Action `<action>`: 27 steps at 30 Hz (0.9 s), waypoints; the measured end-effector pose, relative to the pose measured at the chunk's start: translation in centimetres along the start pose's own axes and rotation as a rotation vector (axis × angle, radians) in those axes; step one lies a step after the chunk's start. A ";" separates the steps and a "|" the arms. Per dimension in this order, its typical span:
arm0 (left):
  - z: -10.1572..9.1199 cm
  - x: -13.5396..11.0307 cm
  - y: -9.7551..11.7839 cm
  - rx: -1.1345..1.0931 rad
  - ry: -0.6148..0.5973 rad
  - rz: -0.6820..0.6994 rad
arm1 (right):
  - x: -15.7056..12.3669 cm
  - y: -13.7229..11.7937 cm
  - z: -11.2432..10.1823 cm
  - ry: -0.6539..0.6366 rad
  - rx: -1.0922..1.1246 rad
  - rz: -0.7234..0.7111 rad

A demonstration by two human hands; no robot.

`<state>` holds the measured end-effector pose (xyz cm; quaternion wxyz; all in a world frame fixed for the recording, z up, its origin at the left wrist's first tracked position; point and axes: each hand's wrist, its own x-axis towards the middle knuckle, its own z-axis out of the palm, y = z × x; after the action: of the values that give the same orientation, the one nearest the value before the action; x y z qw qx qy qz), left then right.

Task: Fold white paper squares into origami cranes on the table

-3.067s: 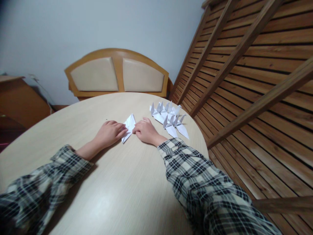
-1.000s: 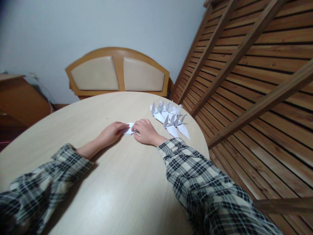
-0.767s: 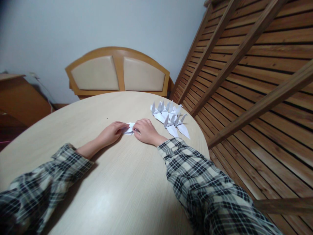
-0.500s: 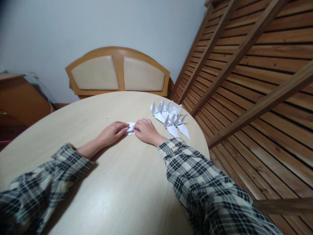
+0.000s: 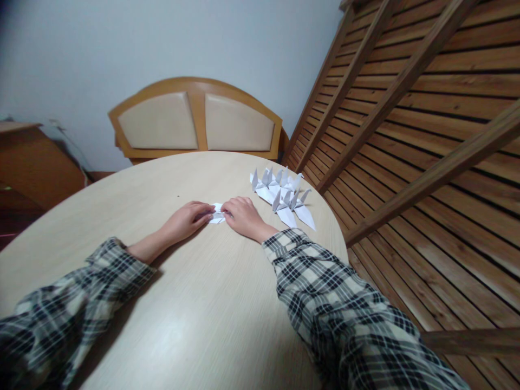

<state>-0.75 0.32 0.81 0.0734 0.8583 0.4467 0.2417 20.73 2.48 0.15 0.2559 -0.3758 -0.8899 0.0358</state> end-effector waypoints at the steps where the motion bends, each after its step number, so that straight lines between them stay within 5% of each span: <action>1: 0.0 0.0 0.0 0.000 0.001 0.001 | 0.0 0.0 0.0 0.004 0.007 0.006; 27: 0.1 0.0 0.0 0.003 0.001 -0.044 | -0.1 0.4 0.1 -0.016 0.004 -0.051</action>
<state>-0.66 0.34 0.76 0.0772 0.8483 0.4658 0.2400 21.01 2.68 -0.14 0.2503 -0.3521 -0.9012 0.0339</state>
